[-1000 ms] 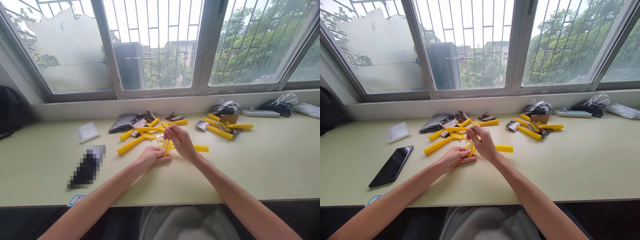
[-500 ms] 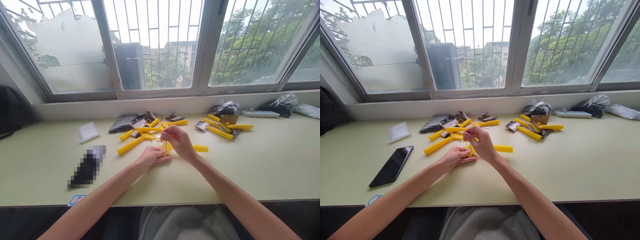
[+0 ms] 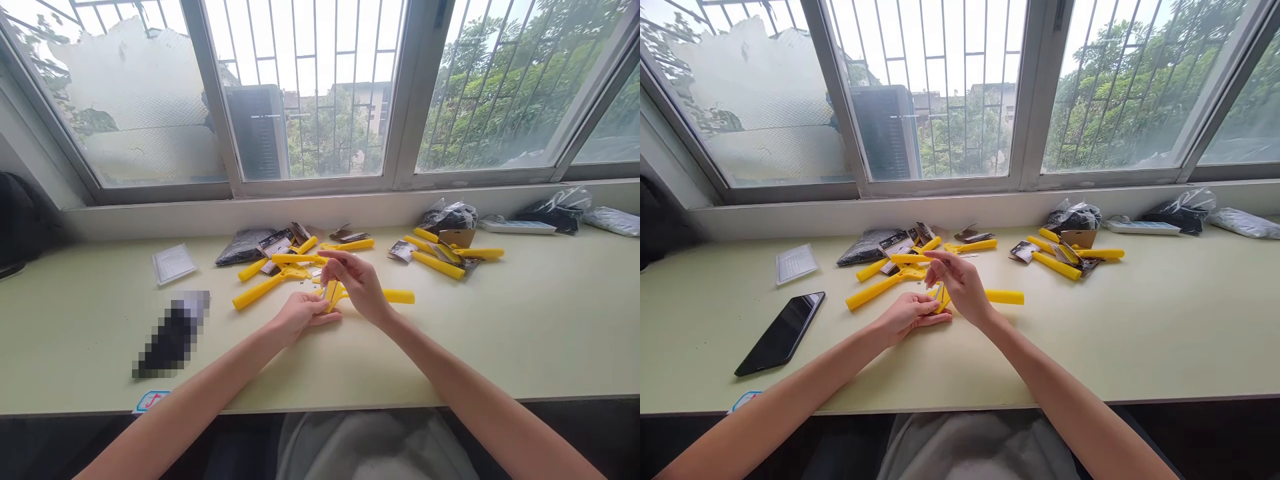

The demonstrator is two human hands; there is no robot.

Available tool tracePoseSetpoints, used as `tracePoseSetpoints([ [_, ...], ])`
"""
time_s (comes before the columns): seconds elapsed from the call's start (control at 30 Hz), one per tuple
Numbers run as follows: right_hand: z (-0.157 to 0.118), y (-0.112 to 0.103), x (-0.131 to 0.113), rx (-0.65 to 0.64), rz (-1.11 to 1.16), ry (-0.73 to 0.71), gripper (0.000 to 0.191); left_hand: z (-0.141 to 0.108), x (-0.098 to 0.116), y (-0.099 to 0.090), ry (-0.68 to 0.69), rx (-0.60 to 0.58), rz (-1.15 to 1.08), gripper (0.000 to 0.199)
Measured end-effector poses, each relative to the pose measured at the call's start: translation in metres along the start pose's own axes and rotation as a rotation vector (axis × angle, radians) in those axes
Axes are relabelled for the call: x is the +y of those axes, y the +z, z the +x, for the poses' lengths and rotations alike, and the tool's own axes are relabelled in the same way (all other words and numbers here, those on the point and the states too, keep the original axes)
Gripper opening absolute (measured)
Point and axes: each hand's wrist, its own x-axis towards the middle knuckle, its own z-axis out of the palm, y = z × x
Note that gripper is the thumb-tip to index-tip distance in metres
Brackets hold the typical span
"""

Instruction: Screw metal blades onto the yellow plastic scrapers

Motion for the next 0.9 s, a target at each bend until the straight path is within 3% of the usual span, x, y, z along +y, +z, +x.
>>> tracePoseSetpoints([
  [0.23,0.0024,0.0046,-0.004,0.024,0.226,0.152,0.044,0.0006,-0.0003,0.0004,-0.006,0.002,0.003,0.009],
  [0.33,0.0028,0.0036,-0.0067,-0.045,0.127,0.096,0.035,0.0017,-0.0012,-0.0009,0.009,-0.003,-0.008,0.014],
  [0.43,0.0021,0.0045,-0.007,-0.031,0.056,0.048,0.027,0.0025,-0.0019,-0.0021,0.015,-0.008,0.001,0.016],
  [0.57,0.0,0.0078,-0.0049,0.032,0.005,0.044,0.028,0.0031,-0.0024,-0.0025,0.002,-0.01,0.02,0.01],
  [0.73,-0.0011,0.0055,-0.0062,-0.021,-0.024,0.038,0.042,0.0034,-0.0027,-0.0021,0.001,-0.01,0.006,0.009],
  [0.9,0.0002,0.0048,-0.0087,0.014,0.013,0.032,0.027,0.0029,-0.0023,-0.0016,0.005,0.002,0.009,0.012],
])
